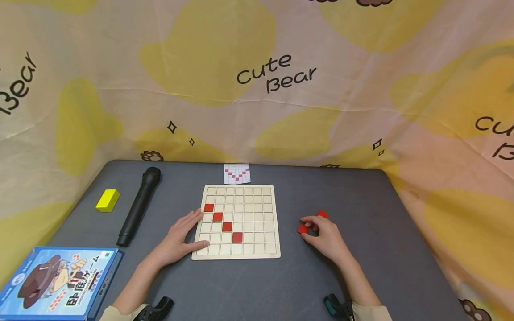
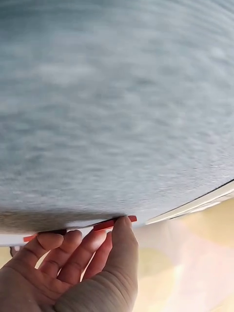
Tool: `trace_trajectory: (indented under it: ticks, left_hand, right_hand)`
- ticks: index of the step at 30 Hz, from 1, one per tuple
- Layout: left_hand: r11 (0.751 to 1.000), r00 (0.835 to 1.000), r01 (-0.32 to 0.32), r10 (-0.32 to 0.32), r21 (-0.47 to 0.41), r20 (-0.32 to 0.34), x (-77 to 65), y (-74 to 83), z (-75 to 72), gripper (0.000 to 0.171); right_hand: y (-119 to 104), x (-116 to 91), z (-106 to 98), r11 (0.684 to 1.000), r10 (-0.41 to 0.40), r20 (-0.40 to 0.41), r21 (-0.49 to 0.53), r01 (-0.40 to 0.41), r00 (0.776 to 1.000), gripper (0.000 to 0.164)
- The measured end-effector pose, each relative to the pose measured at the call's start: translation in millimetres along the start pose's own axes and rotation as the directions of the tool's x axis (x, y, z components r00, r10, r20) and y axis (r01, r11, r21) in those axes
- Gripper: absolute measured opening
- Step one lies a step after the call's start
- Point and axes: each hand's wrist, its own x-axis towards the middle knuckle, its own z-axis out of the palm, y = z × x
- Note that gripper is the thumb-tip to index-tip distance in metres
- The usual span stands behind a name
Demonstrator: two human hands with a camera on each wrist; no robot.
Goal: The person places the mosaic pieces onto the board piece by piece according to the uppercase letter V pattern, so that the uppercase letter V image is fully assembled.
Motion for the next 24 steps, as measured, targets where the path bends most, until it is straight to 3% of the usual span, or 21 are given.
trace_trajectory:
  ticks: [8, 14, 24]
  left_hand:
    - [1.000, 1.000, 0.002, -0.002, -0.003, -0.004, 0.0, 1.2, -0.4, 0.089]
    - [1.000, 1.000, 0.002, -0.002, -0.009, 0.005, 0.7, 1.5, -1.1, 0.089]
    - [1.000, 1.000, 0.002, -0.002, -0.005, 0.004, 0.4, 0.3, -1.0, 0.089]
  right_hand:
    - [-16, 11, 13, 0.996, 0.016, 0.008, 0.090, -0.016, 1.000, 0.034]
    - [-32, 23, 25, 0.989, 0.026, 0.058, 0.145, -0.034, 0.998, 0.035]
    - [-58, 37, 47, 0.970, -0.052, 0.113, 0.241, 0.024, 0.992, 0.036]
